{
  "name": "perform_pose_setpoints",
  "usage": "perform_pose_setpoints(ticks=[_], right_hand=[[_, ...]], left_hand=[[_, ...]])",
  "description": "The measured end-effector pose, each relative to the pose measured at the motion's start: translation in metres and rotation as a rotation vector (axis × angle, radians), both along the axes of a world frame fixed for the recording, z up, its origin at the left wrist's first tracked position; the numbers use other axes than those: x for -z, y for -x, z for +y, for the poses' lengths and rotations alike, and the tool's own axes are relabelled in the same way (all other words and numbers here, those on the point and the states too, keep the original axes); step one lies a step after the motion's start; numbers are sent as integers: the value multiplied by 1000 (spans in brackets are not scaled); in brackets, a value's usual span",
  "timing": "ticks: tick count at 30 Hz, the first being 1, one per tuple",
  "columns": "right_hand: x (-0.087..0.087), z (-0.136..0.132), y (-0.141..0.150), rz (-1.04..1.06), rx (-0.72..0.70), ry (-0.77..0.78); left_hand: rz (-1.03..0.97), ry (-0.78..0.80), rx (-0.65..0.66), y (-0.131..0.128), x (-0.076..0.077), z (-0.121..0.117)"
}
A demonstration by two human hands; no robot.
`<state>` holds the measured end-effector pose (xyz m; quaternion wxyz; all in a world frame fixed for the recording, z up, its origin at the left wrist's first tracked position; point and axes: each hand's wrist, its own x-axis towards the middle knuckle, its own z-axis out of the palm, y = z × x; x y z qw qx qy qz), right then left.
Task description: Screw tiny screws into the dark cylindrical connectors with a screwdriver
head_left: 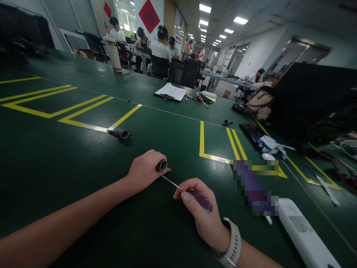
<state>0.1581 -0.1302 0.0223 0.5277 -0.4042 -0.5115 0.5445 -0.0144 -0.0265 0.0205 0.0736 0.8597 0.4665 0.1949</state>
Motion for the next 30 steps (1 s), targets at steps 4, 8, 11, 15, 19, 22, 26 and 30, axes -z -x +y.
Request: perform_pose_setpoints(ticks=[4,8,11,15,19,22,26,30], right_hand=[[-15,-1,0,-17,48,5],[-33,4,-3,-95,-3,1],[-35,11,-9,-76,10,-60],[-19,22,-16,-18,100,-87],[-3,30,-19,46,133,-59],[3,31,-20,109,134,-33],[4,26,-21,92,122,-77],[1,23,-21,-103,89,-82]], left_hand=[[22,28,-84,-2,0,-1],[45,25,-125,-5,-2,4],[56,-13,-67,-11,-4,13],[-84,41,45,-28,-2,25],[-251,176,44,-40,6,26],[-259,159,116,-38,9,23],[-282,137,157,-31,9,18],[-261,107,180,-32,7,15]])
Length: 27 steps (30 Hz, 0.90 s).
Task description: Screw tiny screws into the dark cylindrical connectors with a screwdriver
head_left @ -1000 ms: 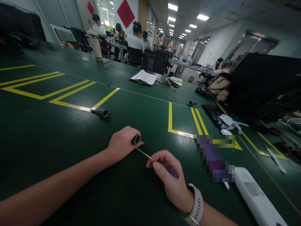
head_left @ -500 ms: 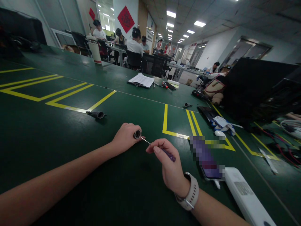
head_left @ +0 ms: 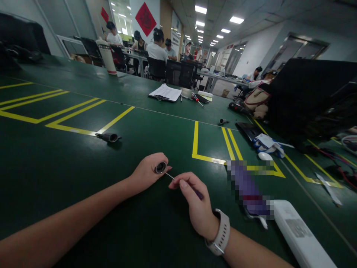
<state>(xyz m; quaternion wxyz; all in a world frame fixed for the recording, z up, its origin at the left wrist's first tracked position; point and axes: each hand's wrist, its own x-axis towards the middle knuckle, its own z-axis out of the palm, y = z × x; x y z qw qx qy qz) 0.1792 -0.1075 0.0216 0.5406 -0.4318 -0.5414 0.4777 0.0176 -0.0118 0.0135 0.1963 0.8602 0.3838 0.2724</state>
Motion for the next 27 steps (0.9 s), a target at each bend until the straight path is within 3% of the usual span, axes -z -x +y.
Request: perform_pose_setpoints(ticks=[10,13,18,21,27], right_hand=[[-12,-5,3,-423,7,-238],[-10,1,-2,-259,5,-101],[3,15,-8,248,-16,159],[4,16,-6,353,-13,224],[-7,4,-5,-72,22,33]], left_hand=[[255,-169,98,-2,-3,-7],[285,-139,141,-2,-3,-7],[198,-60,145,-1,-4,-6],[176,-30,127,-2,-4,-6],[308,-109,137,-3,-7,-9]])
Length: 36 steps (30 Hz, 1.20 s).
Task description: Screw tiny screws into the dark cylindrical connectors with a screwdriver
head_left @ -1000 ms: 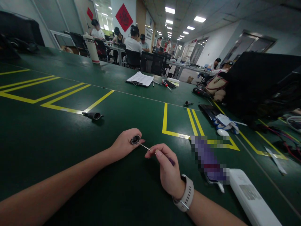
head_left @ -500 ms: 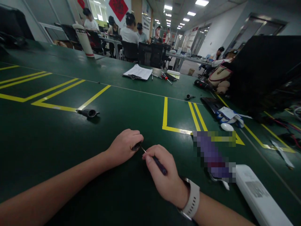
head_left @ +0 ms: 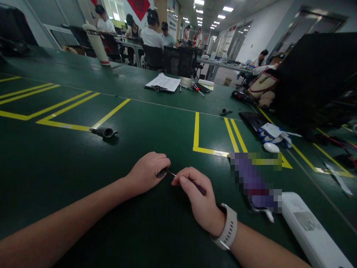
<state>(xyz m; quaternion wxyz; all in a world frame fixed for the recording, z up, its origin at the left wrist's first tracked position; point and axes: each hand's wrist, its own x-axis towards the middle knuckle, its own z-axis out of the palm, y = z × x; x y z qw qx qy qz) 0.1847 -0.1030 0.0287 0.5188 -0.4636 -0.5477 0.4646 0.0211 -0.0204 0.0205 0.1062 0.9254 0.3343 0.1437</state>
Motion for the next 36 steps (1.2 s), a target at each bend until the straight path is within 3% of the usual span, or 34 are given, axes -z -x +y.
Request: perform_pose_setpoints(ticks=[2,7,10,13,18,25,36], right_hand=[[1,1,-1,1,-10,-2],[10,14,-4,401,-25,174],[12,18,-5,528,-29,239],[12,16,-4,495,-7,213],[11,10,-2,252,-21,97],[10,19,-8,475,-91,236],[14,18,-9,459,-92,204]], left_hand=[[18,-16,18,0,0,0],[-24,14,22,1,1,1],[-69,52,27,1,2,3],[-58,59,27,1,2,4],[75,-37,70,2,0,4],[70,-12,109,3,-4,7],[60,1,120,8,0,14]])
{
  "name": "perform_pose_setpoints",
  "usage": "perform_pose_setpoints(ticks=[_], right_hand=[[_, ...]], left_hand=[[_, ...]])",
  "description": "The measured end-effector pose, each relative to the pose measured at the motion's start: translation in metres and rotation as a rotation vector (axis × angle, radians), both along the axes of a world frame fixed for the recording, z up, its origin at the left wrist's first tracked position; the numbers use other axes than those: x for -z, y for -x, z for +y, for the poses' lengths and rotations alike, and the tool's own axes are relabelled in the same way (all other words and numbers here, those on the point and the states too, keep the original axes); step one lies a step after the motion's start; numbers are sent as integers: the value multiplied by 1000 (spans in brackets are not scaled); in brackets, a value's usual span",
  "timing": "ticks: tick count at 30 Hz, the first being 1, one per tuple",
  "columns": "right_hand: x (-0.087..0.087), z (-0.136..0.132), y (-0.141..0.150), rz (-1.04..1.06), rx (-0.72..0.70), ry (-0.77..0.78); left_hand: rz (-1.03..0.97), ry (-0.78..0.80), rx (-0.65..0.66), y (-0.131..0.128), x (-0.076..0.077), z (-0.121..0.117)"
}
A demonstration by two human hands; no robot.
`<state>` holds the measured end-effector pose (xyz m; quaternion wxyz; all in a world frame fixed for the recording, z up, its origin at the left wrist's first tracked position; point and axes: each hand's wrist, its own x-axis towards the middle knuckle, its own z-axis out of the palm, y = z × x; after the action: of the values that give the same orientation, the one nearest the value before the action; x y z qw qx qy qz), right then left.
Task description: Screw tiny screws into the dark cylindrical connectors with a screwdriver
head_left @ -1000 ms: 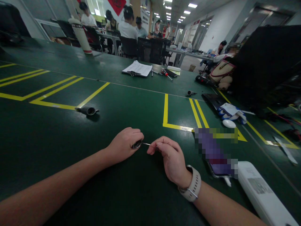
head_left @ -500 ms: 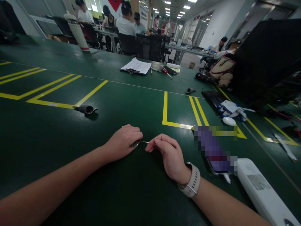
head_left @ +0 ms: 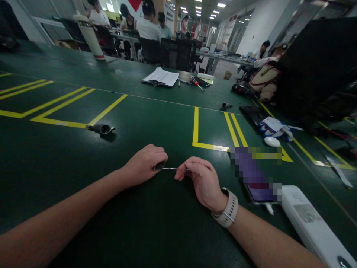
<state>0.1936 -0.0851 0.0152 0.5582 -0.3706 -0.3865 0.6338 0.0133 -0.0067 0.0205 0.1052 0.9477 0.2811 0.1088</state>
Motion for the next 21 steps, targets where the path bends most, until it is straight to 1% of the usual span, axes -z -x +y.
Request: perform_pose_setpoints(ticks=[5,7,10,13,15,18,21], right_hand=[[6,-1,0,-38,7,-45],[6,-2,-1,-44,33,-66],[3,-4,-1,-51,82,-104],[1,-5,0,-55,133,-147],[1,-6,1,-66,149,-174],[2,-7,2,-128,150,-220],[1,-9,2,-208,134,-253]], left_hand=[[-15,10,-25,1,1,1],[-37,6,-40,2,2,2],[-84,22,-102,2,2,1],[-120,77,-150,2,0,0],[-149,121,-148,2,-1,0],[-188,177,-148,1,0,0],[-222,209,-204,0,3,0]])
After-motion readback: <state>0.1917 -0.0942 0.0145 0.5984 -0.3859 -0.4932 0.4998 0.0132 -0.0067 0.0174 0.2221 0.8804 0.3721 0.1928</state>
